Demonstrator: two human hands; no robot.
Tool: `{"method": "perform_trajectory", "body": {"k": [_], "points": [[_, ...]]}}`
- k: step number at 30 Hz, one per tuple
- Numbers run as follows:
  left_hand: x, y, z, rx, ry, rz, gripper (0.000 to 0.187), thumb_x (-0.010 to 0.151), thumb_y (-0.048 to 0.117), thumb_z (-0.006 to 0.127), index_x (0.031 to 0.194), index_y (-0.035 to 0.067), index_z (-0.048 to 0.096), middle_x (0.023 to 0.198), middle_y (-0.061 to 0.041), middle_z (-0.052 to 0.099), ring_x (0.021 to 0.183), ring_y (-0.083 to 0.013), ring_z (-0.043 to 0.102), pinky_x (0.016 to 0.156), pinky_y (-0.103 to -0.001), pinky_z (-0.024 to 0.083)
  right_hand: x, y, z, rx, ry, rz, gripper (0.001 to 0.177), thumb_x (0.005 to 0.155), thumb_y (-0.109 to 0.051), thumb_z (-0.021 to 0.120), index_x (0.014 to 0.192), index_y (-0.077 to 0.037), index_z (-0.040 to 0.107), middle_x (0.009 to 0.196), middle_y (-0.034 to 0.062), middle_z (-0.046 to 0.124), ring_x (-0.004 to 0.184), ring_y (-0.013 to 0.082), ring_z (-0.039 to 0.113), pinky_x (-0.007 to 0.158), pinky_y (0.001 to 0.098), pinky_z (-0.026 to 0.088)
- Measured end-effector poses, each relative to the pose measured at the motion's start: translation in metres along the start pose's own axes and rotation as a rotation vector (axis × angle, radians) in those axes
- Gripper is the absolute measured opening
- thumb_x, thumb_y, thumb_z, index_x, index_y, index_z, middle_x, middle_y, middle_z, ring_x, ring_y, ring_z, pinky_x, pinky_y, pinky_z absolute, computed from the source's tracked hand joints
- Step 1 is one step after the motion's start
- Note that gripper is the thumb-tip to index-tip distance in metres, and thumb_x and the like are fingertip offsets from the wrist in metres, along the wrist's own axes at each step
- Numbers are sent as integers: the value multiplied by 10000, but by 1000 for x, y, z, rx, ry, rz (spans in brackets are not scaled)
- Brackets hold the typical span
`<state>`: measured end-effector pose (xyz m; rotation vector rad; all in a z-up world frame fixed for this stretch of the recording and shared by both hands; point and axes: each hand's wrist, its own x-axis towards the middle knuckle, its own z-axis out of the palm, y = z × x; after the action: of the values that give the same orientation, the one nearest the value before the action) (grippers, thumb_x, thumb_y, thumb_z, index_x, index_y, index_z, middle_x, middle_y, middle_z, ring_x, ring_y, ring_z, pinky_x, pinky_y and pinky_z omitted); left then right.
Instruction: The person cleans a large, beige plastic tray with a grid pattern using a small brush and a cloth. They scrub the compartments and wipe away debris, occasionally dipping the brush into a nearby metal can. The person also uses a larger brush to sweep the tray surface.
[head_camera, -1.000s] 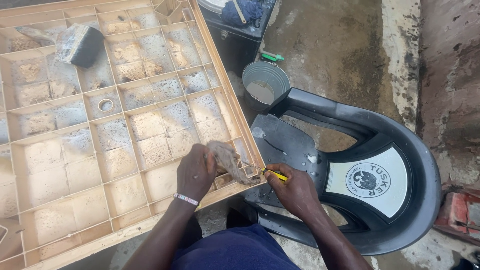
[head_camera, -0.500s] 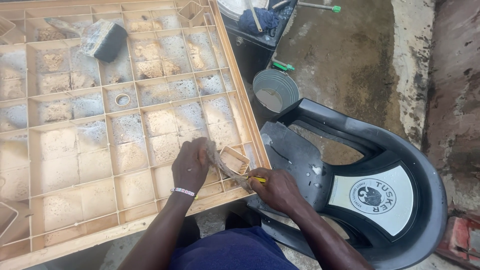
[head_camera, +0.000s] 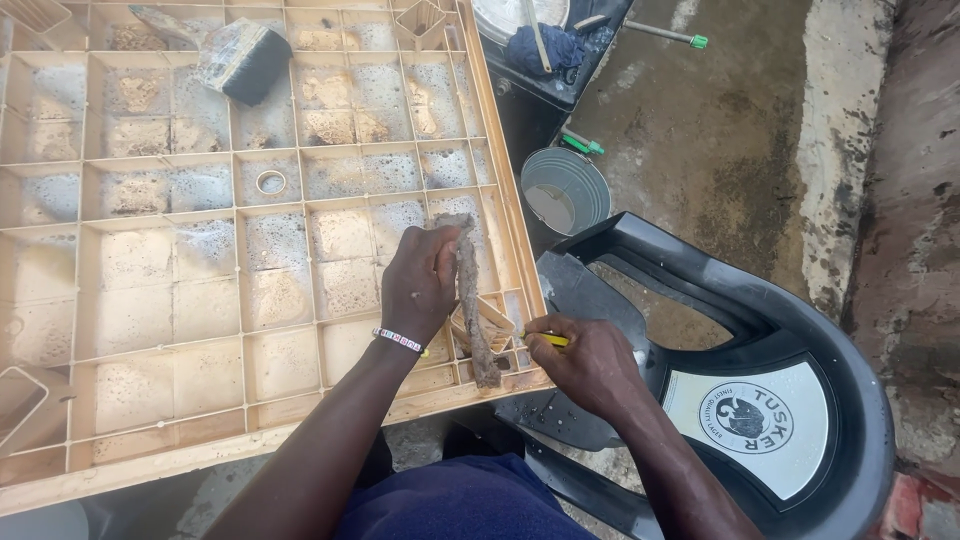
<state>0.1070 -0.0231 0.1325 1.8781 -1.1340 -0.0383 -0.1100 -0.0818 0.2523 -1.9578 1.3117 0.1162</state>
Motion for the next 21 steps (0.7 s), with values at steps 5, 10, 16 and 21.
{"method": "perform_trajectory", "body": {"k": [5, 10, 16, 21], "points": [[2, -11, 7, -42, -48, -33, 214, 1116, 252, 554, 1237, 169, 710, 933, -63, 600, 852, -328, 716, 672, -455, 631, 12, 18, 32, -108, -81, -29, 344, 932, -363, 733, 1209, -204, 861, 710, 181, 742, 547, 302, 638, 543, 376, 510], [-4, -8, 1, -18, -51, -40, 228, 1124, 262, 546, 1246, 153, 704, 943, -59, 610, 859, -303, 726, 686, -437, 642, 29, 16, 46, -145, -117, -48, 337, 959, -364, 712, 1221, -205, 853, 765, 156, 775, 600, 277, 677, 612, 360, 566], [-19, -21, 4, -8, -34, -4, 219, 1116, 251, 568, 1249, 159, 716, 943, -53, 611, 902, -303, 727, 719, -425, 642, 36, 20, 31, -86, -122, -5, 297, 926, -352, 739, 1132, -197, 885, 750, 148, 776, 578, 256, 650, 551, 365, 530], [-28, -23, 5, -25, -26, -8, 230, 1116, 287, 560, 1265, 199, 712, 960, -29, 613, 942, -288, 718, 746, -422, 642, 26, -1, 19, -11, -78, -4, 300, 932, -254, 741, 1155, -104, 873, 710, 178, 748, 532, 192, 562, 509, 312, 492]]}}
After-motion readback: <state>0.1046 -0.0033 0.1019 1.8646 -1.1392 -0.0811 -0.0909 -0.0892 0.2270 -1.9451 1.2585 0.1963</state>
